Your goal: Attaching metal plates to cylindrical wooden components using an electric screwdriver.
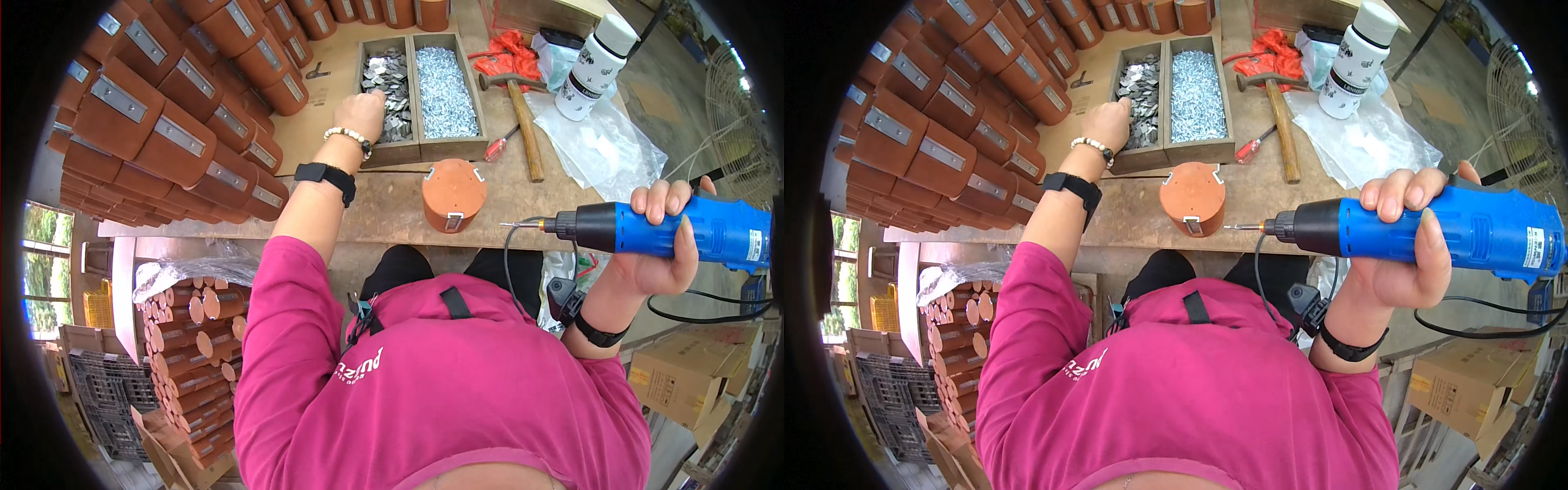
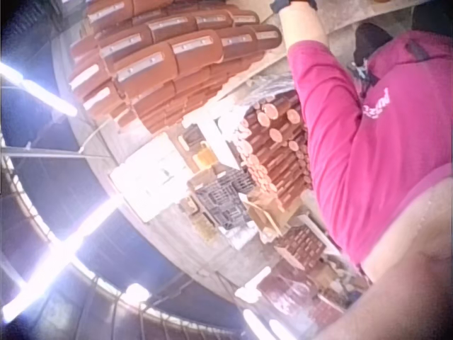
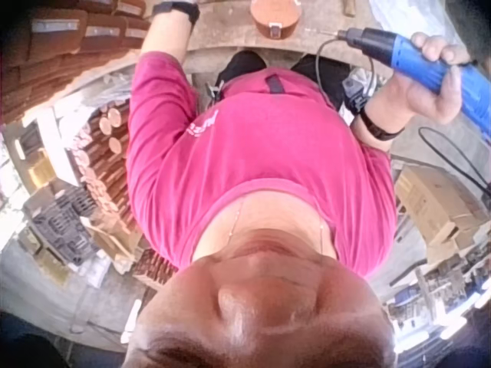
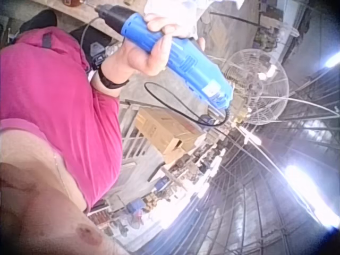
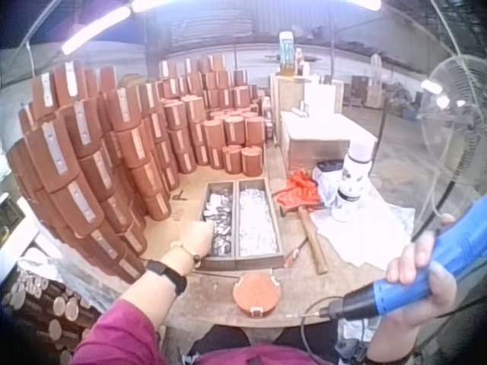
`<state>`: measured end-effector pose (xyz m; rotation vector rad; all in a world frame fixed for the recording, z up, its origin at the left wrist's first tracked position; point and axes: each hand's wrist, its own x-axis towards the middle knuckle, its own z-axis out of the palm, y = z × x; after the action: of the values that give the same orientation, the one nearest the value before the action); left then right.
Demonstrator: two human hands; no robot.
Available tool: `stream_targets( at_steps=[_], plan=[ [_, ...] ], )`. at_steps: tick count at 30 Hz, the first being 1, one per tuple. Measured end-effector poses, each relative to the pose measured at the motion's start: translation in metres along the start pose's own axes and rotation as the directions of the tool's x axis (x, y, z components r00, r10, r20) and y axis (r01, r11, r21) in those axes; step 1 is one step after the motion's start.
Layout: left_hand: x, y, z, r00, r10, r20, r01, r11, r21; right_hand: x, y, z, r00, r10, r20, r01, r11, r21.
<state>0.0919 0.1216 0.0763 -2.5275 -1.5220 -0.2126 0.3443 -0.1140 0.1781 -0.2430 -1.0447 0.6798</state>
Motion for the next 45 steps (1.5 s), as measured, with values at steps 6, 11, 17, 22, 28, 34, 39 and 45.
stream_targets(
  at_steps=[6,11,17,22,28,34,39,45],
  plan=[
    [-0.02,0.009,-0.014,0.981,-0.09,-0.169,0.002,0.888,-0.46,0.0,-0.004,-0.002,1.0,-0.014,-0.018,0.014,1.0,-0.006],
    [-0.062,0.048,-0.058,0.974,0.091,-0.21,-0.218,0.644,-0.734,-0.001,-0.003,-0.003,1.0,-0.015,-0.019,0.015,1.0,-0.006],
    [-0.097,0.078,-0.049,0.809,0.296,-0.507,-0.584,0.491,-0.646,-0.004,0.001,0.007,1.0,0.011,-0.023,-0.011,1.0,0.01],
    [-0.12,0.083,-0.028,0.829,0.19,-0.526,-0.541,0.511,-0.668,-0.006,-0.003,0.009,1.0,0.007,-0.027,-0.007,1.0,-0.005],
    [-0.127,0.083,-0.036,0.894,0.143,-0.425,-0.441,0.451,-0.776,-0.008,0.0,0.013,0.998,0.031,-0.054,-0.032,0.999,-0.025],
    [-0.139,0.072,-0.043,0.914,-0.133,-0.383,-0.326,0.319,-0.89,-0.011,0.002,0.012,0.999,0.045,-0.028,-0.046,0.999,-0.028],
    [-0.144,0.055,-0.066,0.963,-0.267,-0.042,-0.216,-0.665,-0.715,-0.017,0.0,0.002,0.996,0.075,-0.049,-0.076,0.997,-0.015],
    [-0.151,0.034,-0.061,0.982,-0.178,0.059,-0.152,-0.941,-0.303,-0.019,-0.001,-0.001,0.993,0.106,-0.051,-0.107,0.994,-0.007]
  ],
)
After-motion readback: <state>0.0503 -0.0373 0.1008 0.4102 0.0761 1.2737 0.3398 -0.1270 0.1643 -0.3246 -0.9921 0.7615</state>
